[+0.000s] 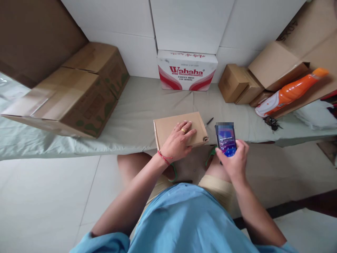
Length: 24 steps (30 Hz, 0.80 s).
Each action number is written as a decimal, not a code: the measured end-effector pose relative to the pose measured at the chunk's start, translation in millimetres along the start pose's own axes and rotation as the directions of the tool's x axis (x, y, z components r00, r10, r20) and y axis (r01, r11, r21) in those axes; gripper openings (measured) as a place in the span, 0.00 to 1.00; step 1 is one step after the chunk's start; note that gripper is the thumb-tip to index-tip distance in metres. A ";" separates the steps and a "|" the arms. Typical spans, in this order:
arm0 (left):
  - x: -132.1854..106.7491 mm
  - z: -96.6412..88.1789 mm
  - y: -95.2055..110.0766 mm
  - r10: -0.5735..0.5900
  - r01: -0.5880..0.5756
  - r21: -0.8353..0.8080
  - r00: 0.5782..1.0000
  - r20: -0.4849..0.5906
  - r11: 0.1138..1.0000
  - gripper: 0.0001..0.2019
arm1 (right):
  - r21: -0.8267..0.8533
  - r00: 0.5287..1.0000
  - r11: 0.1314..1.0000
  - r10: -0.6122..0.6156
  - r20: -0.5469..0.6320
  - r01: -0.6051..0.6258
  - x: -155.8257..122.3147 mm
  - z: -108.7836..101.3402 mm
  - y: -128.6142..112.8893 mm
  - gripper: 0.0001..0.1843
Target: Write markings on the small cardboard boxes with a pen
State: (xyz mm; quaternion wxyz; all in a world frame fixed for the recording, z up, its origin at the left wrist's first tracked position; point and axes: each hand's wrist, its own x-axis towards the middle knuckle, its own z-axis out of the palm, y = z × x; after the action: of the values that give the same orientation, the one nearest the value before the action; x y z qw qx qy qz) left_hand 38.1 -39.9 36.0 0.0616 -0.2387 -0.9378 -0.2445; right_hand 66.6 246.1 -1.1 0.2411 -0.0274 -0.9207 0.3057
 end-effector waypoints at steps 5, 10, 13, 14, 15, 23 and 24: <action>5.9 -5.3 -1.9 -0.012 0.010 0.032 0.996 0.089 0.999 0.37 | -0.354 0.919 0.888 0.365 0.151 -0.294 82.0 22.3 61.8 0.43; 16.8 -26.9 -11.4 -0.013 0.004 0.041 0.979 0.203 0.999 0.50 | -0.508 0.873 0.798 0.459 0.166 -0.323 135.0 35.7 86.0 0.51; 22.8 -43.2 -14.5 -0.147 0.110 0.178 0.967 0.208 0.978 0.64 | -0.516 0.872 0.789 0.466 0.151 -0.333 149.4 39.6 95.0 0.49; 24.6 -47.6 -14.7 -0.199 0.145 0.220 0.948 0.248 0.965 0.68 | -0.518 0.870 0.788 0.468 0.154 -0.332 150.7 40.3 98.5 0.48; 26.3 -50.9 -14.5 -0.243 0.169 0.252 0.921 0.304 0.953 0.71 | -0.515 0.873 0.794 0.461 0.160 -0.325 149.8 40.7 102.2 0.47; 36.9 -58.6 -6.4 -0.269 0.144 0.320 0.880 0.391 0.936 0.66 | -0.058 0.997 0.996 0.075 0.016 -0.074 67.8 31.0 103.9 0.33; 35.3 -62.5 -6.6 -0.281 0.179 0.290 0.889 0.362 0.940 0.64 | 0.028 0.998 0.998 0.064 -0.005 -0.064 51.2 26.9 96.7 0.33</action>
State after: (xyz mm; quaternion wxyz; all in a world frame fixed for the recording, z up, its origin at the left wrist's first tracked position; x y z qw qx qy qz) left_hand 3.8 -60.7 95.9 -0.1306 -0.1602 -0.9754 -0.0771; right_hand -0.3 319.9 -53.6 0.2343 -0.0545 -0.9143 0.3259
